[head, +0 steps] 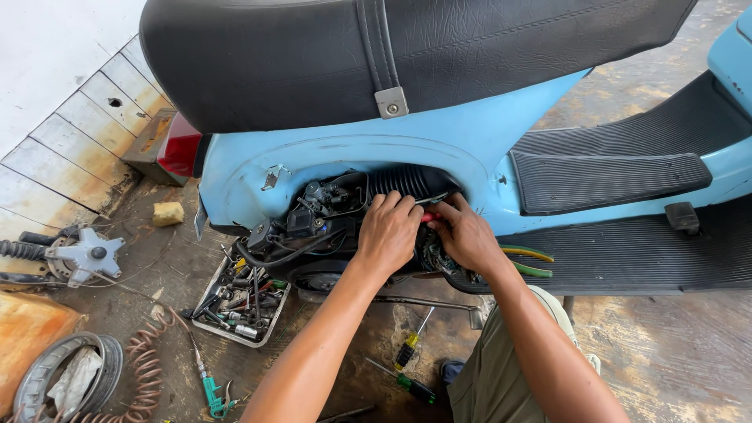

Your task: Removing, cleaning, and reinstalling the carburetor of a blue scooter

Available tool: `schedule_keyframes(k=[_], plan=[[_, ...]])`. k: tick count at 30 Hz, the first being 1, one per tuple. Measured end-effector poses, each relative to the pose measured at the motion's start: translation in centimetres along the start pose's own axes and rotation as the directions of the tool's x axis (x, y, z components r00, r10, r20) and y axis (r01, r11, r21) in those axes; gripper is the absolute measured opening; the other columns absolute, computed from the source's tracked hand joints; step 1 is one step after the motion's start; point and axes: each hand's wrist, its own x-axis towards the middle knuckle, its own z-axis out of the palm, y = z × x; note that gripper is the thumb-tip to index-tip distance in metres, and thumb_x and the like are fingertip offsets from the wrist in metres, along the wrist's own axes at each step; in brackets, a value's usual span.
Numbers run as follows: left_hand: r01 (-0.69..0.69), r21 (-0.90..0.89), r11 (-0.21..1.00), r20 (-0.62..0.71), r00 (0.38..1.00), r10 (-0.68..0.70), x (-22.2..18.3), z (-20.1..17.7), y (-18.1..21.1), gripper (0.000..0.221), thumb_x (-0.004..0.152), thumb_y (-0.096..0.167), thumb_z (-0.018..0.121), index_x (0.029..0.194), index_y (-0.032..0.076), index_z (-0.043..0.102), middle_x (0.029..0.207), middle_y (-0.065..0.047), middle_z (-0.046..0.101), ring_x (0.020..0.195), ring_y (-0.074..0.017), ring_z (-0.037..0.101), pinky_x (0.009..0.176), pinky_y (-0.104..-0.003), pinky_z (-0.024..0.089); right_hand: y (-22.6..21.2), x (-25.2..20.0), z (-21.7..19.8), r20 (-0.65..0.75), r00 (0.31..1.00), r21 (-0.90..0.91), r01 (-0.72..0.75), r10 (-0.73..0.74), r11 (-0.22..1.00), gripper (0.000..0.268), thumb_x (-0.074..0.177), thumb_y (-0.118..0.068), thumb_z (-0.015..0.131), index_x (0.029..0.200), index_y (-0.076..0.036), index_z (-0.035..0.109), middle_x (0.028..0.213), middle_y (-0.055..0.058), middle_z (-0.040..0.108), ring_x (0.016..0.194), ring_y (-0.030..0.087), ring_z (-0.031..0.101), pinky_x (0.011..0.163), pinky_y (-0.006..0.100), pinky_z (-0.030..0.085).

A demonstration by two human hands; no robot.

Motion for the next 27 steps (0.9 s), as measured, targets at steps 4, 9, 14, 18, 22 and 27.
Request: schedule_keyframes(k=[4, 9, 14, 18, 22, 27], plan=[[-0.002, -0.014, 1.0, -0.042, 0.999, 0.001, -0.2, -0.1, 0.2, 0.008, 0.077, 0.007, 0.062, 0.085, 0.008, 0.06, 0.081, -0.005, 0.048, 0.081, -0.0254, 0.047, 0.076, -0.039, 0.038, 0.2, -0.1, 0.0, 0.009, 1.0, 0.012, 0.007, -0.007, 1.0, 0.011, 0.099, -0.028, 0.064, 0.107, -0.021, 0.068, 0.102, 0.008, 0.055, 0.07, 0.053, 0.063, 0.054, 0.059, 0.051], [-0.074, 0.008, 0.997, -0.094, 0.993, 0.074, 0.0, 0.1, -0.1, 0.006, 0.087, 0.006, 0.06, 0.083, 0.008, 0.064, 0.081, -0.006, 0.052, 0.084, -0.0272, 0.053, 0.077, -0.039, 0.041, 0.3, 0.3, -0.2, 0.037, 0.999, 0.04, 0.009, -0.011, 0.999, 0.012, 0.101, -0.03, 0.062, 0.104, -0.02, 0.069, 0.102, 0.008, 0.055, 0.073, 0.052, 0.063, 0.057, 0.058, 0.051], [-0.124, 0.065, 0.99, -0.126, 0.983, 0.132, 0.0, 1.0, -0.3, 0.011, 0.091, 0.005, 0.061, 0.08, 0.007, 0.063, 0.078, -0.008, 0.053, 0.084, -0.0283, 0.055, 0.077, -0.038, 0.043, -0.4, 0.5, -0.6, 0.048, 0.999, 0.058, -0.006, 0.003, 0.998, 0.013, 0.101, -0.03, 0.062, 0.101, -0.019, 0.069, 0.101, 0.008, 0.055, 0.075, 0.051, 0.065, 0.059, 0.056, 0.051], [-0.184, 0.117, 0.976, -0.155, 0.967, 0.201, 0.2, 1.4, -0.4, 0.013, 0.09, 0.005, 0.063, 0.077, 0.007, 0.063, 0.076, -0.008, 0.054, 0.084, -0.0285, 0.056, 0.077, -0.038, 0.044, -0.1, 0.4, -0.3, 0.04, 0.999, 0.049, 0.009, -0.011, 0.999, 0.013, 0.102, -0.028, 0.062, 0.1, -0.018, 0.07, 0.102, 0.007, 0.054, 0.074, 0.05, 0.063, 0.058, 0.055, 0.05], [-0.087, 0.108, 0.99, -0.187, 0.977, 0.106, 0.7, -1.1, 0.1, 0.015, 0.09, 0.004, 0.064, 0.075, 0.005, 0.063, 0.073, -0.01, 0.054, 0.078, -0.0296, 0.057, 0.077, -0.039, 0.046, 0.3, 0.2, 0.0, 0.03, 0.999, 0.035, -0.022, 0.02, 0.999, 0.016, 0.1, -0.03, 0.064, 0.111, -0.02, 0.07, 0.102, 0.009, 0.056, 0.083, 0.051, 0.064, 0.064, 0.058, 0.053], [0.133, 0.164, 0.977, -0.053, 0.991, -0.126, -1.6, -2.6, 1.1, 0.029, 0.084, 0.018, 0.079, 0.11, 0.009, 0.071, 0.102, -0.012, 0.063, 0.096, -0.0285, 0.06, 0.089, -0.044, 0.042, -0.8, -0.8, -0.3, -0.028, 0.999, -0.015, -0.043, 0.042, 0.999, 0.021, 0.101, -0.027, 0.065, 0.121, -0.022, 0.069, 0.104, 0.01, 0.056, 0.081, 0.048, 0.067, 0.064, 0.056, 0.055]])
